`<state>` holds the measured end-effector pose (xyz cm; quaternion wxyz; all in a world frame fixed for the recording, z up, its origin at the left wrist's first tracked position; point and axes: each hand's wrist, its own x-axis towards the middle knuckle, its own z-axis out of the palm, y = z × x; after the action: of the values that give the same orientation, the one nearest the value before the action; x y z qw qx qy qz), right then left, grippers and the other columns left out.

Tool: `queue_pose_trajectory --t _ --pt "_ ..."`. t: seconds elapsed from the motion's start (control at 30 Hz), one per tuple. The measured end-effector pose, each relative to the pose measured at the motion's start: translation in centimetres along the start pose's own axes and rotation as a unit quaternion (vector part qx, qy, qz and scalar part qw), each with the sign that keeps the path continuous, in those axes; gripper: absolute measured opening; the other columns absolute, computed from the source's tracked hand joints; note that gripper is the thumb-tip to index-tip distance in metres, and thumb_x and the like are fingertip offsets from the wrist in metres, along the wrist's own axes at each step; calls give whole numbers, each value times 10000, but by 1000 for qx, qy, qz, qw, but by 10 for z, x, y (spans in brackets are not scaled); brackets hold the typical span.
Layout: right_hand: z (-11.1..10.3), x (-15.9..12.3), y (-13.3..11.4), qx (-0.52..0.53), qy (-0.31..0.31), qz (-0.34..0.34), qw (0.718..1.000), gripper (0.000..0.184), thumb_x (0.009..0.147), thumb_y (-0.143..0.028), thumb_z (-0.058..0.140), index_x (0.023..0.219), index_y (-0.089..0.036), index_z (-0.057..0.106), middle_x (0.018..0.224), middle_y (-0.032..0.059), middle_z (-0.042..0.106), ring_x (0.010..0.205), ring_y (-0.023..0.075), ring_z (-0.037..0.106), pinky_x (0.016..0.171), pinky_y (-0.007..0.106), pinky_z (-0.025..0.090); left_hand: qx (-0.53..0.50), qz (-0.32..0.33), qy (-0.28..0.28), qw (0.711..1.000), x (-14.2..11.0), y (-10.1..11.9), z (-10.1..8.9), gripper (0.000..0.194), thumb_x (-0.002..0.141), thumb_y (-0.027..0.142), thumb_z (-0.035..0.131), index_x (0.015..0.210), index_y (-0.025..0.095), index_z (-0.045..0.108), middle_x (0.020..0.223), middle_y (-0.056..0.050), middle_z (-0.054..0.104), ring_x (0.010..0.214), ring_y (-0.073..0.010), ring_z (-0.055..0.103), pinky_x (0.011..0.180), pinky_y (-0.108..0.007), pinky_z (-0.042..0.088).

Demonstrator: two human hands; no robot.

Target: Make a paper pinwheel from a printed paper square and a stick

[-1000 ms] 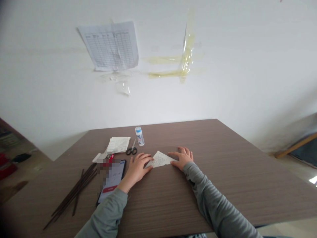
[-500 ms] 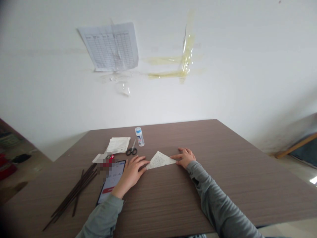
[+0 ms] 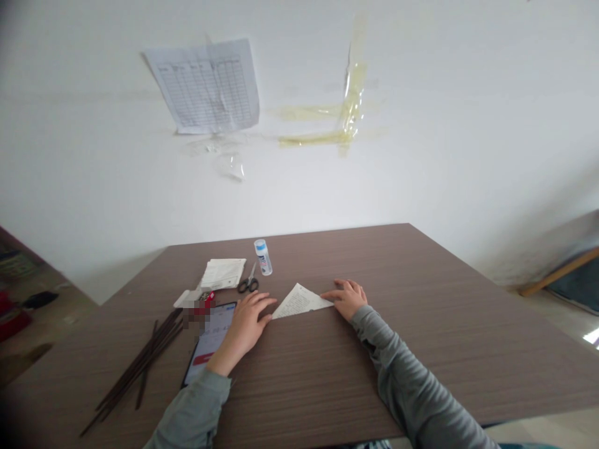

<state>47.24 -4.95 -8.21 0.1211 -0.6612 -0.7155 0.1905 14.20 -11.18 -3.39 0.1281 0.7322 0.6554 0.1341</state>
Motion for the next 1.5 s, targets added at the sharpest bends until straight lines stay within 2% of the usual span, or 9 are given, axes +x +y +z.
queue_pose_trajectory --t 0.1,0.17,0.3,0.43,0.63,0.77,1.0,1.27,1.5 --pt "6 -2 -8 11 31 -1 999 437 1145 -266 772 1408 -485 1045 1834 51 803 1832 487 608 1539 747 457 -22 26 37 999 2 -2 9 584 1139 -2 717 1599 284 936 1773 -168 861 1791 -410 714 1556 -758 486" --pt "12 -3 -13 20 59 -23 998 380 1166 -337 806 1451 -443 1035 1791 97 821 1775 476 656 1506 706 509 -40 40 49 997 4 1 15 554 1159 31 706 1591 289 935 1754 -160 875 1763 -402 737 1544 -755 500" --pt "24 -5 -24 22 91 -81 992 468 1130 -395 874 1584 -445 978 1797 115 803 1724 463 671 1453 632 571 -58 66 33 996 6 15 26 506 1169 97 751 1590 303 942 1784 -160 859 1766 -419 728 1563 -779 461" --pt "32 -8 -36 7 73 -92 993 523 1099 -419 901 1617 -462 957 1847 90 775 1760 489 631 1488 715 524 -52 74 14 996 12 30 32 481 1183 128 772 1611 277 933 1806 -174 842 1802 -431 687 1590 -789 410" --pt "36 -11 -45 2 77 -78 994 495 1052 -490 945 1545 -489 989 1818 98 799 1768 554 625 1514 742 486 -42 65 25 997 22 38 38 303 1140 190 886 1397 315 987 1618 -134 922 1643 -420 773 1546 -795 464" --pt "36 -10 -46 2 81 -70 994 509 1011 -538 990 1520 -518 989 1776 95 820 1744 574 644 1485 768 521 -40 59 22 997 25 37 38 223 1136 277 943 1350 326 985 1602 -126 919 1611 -425 773 1526 -803 474" --pt "37 -4 -46 2 56 -50 997 569 1012 -562 1008 1578 -523 960 1840 89 766 1810 537 596 1548 718 456 -28 30 5 999 25 45 32 234 1119 367 998 1348 327 968 1583 -116 918 1648 -451 734 1546 -876 398" --pt "31 -3 -47 -9 42 -38 998 555 1019 -572 1020 1569 -527 960 1849 68 746 1840 517 537 1551 769 396 -28 18 -17 999 23 52 24 362 1119 286 955 1473 361 945 1671 -108 888 1734 -467 682 1551 -929 355" --pt "14 -8 -48 -16 36 -7 999 534 988 -537 1036 1519 -528 984 1851 57 743 1855 528 518 1546 782 396 -35 23 -5 999 22 40 20 466 1065 242 963 1504 398 953 1760 -97 868 1733 -484 673 1519 -940 391"
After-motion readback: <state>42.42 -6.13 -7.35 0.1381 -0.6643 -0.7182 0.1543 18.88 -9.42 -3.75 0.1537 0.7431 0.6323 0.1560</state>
